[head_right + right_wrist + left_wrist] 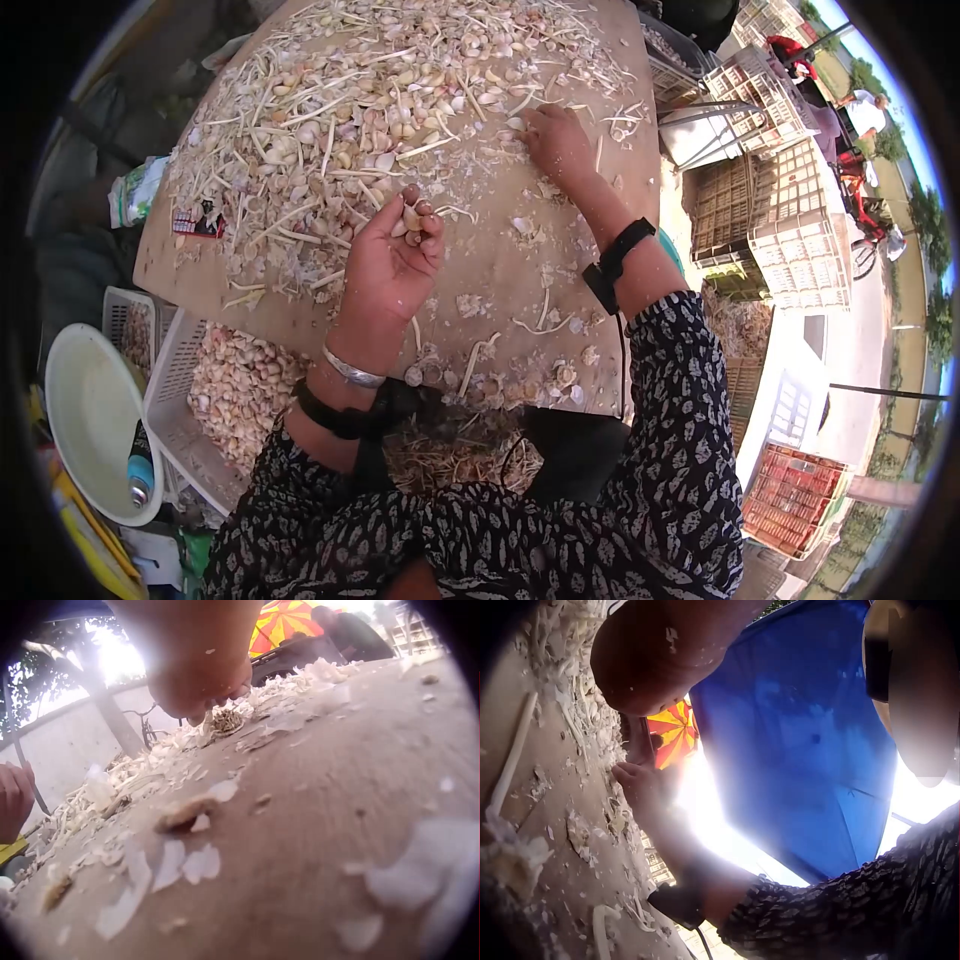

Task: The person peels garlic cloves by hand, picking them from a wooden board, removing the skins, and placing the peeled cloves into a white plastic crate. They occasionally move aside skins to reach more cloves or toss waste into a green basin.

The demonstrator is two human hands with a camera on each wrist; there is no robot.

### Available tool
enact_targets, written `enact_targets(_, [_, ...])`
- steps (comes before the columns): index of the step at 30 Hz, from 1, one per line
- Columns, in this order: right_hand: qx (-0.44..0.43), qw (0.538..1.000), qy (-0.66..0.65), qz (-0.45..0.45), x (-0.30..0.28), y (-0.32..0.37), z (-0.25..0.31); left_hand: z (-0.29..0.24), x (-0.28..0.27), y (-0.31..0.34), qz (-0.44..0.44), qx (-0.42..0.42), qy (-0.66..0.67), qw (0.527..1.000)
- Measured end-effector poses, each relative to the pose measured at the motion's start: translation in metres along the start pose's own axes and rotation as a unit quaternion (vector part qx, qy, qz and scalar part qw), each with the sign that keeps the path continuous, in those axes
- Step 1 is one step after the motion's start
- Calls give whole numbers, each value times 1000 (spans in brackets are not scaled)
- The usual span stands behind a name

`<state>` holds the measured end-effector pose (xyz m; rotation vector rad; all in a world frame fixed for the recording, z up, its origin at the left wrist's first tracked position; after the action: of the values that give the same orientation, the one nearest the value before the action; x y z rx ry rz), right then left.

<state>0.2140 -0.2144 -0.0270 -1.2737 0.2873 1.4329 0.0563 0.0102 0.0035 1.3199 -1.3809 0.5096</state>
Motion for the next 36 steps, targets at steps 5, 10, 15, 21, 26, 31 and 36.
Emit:
enact_targets(5, [12, 998, 26, 64, 17, -22, 9, 7, 1, -5, -31, 19, -22, 999])
enact_targets(10, [146, 982, -91, 73, -4, -29, 20, 9, 2, -16, -74, 28, 2, 997])
enact_targets(15, [289, 853, -417, 124, -41, -14, 78, 13, 19, -18, -114, 25, 18, 993])
enact_targets(21, [226, 962, -33, 149, 18, -33, 43, 9, 3, -34, -24, 14, 12, 1000])
enact_targets(26, [218, 955, -185, 84, 18, -20, 34, -11, 8, -49, -91, 29, 17, 995])
enact_targets(31, [313, 786, -530, 65, -25, -10, 73, -8, 15, -71, -90, 27, -7, 996])
enact_targets(36, [301, 785, -533, 94, -43, -7, 116, 4, 21, -62, -106, -20, 20, 994])
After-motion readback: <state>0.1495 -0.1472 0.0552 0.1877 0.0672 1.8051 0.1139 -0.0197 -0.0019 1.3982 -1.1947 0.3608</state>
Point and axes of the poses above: each hand's wrist, its own y-axis away from the middle knuckle, its own x-axis out of the palm, z = x × y, the point moved 1 cm from there along -y, towards the middle knuckle, and after that the axes turned 14 degrees about -y, right-handed, at the moved point
